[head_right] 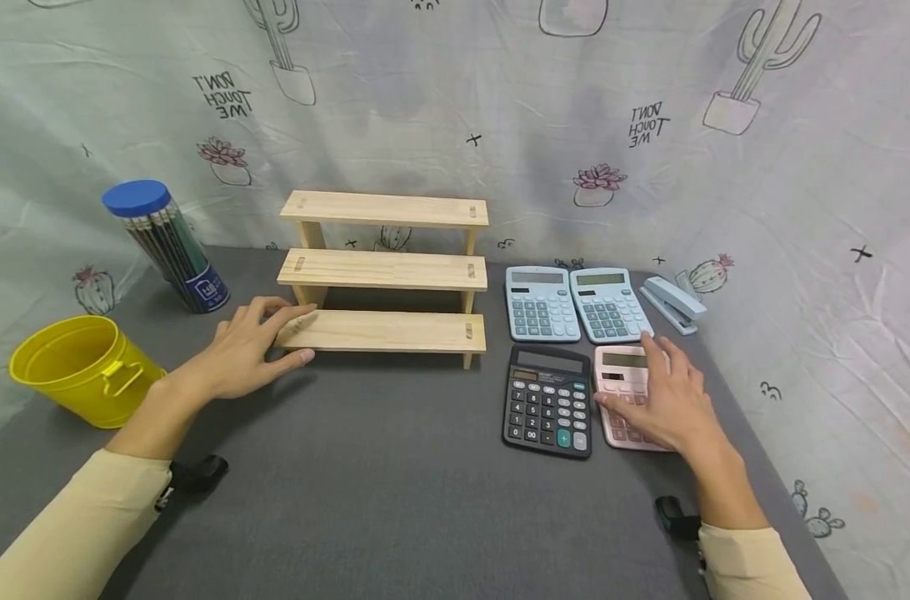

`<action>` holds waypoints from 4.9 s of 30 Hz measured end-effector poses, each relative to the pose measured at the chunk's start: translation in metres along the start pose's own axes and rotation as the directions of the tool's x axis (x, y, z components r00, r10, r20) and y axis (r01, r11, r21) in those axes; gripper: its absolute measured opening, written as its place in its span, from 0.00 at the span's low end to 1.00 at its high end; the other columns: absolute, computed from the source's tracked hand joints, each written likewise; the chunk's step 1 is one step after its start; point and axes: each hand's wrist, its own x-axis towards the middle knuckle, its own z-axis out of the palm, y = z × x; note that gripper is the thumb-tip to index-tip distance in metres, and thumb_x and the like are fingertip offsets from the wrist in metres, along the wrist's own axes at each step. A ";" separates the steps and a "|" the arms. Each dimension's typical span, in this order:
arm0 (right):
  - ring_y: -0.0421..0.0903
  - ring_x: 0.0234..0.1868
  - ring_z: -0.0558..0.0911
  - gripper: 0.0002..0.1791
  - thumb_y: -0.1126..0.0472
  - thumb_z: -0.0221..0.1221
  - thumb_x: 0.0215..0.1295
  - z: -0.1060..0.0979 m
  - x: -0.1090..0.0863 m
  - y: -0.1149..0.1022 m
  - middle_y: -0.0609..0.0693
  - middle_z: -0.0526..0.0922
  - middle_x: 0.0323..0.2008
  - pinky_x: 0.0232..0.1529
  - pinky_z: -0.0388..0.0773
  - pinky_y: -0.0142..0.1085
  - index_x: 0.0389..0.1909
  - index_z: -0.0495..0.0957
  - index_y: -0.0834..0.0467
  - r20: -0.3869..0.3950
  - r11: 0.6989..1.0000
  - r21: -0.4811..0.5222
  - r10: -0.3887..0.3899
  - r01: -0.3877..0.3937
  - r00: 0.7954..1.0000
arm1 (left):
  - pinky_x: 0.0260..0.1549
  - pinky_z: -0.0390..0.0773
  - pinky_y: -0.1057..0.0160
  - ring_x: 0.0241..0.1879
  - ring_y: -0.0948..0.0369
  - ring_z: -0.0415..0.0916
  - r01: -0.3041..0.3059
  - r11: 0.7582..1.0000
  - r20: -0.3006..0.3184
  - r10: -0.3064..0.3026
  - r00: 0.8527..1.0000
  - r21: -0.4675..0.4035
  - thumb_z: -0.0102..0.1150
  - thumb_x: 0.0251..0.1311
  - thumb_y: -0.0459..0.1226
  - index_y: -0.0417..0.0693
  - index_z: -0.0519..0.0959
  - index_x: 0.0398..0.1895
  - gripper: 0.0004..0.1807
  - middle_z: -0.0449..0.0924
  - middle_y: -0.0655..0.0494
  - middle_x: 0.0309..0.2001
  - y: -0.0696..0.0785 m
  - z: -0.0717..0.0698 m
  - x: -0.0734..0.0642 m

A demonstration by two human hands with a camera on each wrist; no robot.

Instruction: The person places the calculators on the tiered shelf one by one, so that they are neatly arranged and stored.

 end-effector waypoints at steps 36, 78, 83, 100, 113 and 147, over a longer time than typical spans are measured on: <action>0.84 0.61 0.59 0.84 0.39 0.80 0.44 -0.004 -0.003 0.015 0.85 0.46 0.70 0.55 0.58 0.77 0.79 0.24 0.67 0.189 0.996 0.086 -0.038 0.022 0.981 | 0.63 0.62 0.32 0.70 0.38 0.62 0.152 0.874 0.203 -0.063 0.977 -0.461 0.52 0.74 0.59 0.54 0.44 0.79 0.43 0.61 0.33 0.71 -0.031 0.005 0.013; 0.70 0.69 0.56 0.75 0.54 0.82 0.36 -0.034 0.023 -0.057 0.65 0.48 0.79 0.59 0.57 0.75 0.83 0.43 0.49 -0.192 0.938 0.237 -0.209 0.252 0.959 | 0.61 0.68 0.35 0.67 0.40 0.68 0.111 0.866 0.159 -0.036 0.987 -0.488 0.57 0.73 0.55 0.55 0.50 0.75 0.37 0.64 0.33 0.71 -0.039 0.009 0.020; 0.70 0.68 0.58 0.75 0.52 0.82 0.35 -0.043 0.036 -0.074 0.67 0.51 0.77 0.60 0.56 0.74 0.83 0.44 0.50 -0.206 0.927 0.222 -0.259 0.302 0.944 | 0.59 0.70 0.39 0.63 0.41 0.71 0.109 0.867 0.164 -0.032 0.986 -0.485 0.58 0.73 0.53 0.53 0.51 0.74 0.37 0.67 0.33 0.67 -0.039 0.008 0.020; 0.63 0.71 0.57 0.71 0.50 0.80 0.38 -0.062 0.075 -0.148 0.60 0.50 0.79 0.63 0.58 0.64 0.83 0.45 0.46 -0.206 0.890 0.219 -0.358 0.400 0.910 | 0.58 0.72 0.35 0.65 0.36 0.71 0.186 0.917 0.222 -0.112 0.969 -0.353 0.57 0.68 0.64 0.61 0.54 0.75 0.41 0.67 0.34 0.70 -0.035 -0.002 0.019; 0.66 0.70 0.59 0.71 0.48 0.79 0.39 -0.055 0.101 -0.189 0.58 0.51 0.78 0.63 0.60 0.66 0.82 0.46 0.43 -0.201 0.882 0.228 -0.371 0.412 0.907 | 0.59 0.72 0.36 0.66 0.38 0.70 0.211 0.892 0.225 -0.128 0.966 -0.399 0.59 0.67 0.63 0.62 0.56 0.74 0.39 0.68 0.36 0.70 -0.035 -0.001 0.017; 0.63 0.63 0.66 0.64 0.40 0.72 0.43 -0.036 0.167 -0.295 0.53 0.55 0.77 0.55 0.70 0.56 0.81 0.47 0.39 -0.144 0.892 0.189 -0.388 0.410 0.910 | 0.62 0.67 0.33 0.67 0.39 0.68 0.221 0.897 0.222 -0.143 0.965 -0.383 0.57 0.66 0.66 0.64 0.55 0.75 0.41 0.68 0.37 0.70 -0.039 0.000 0.017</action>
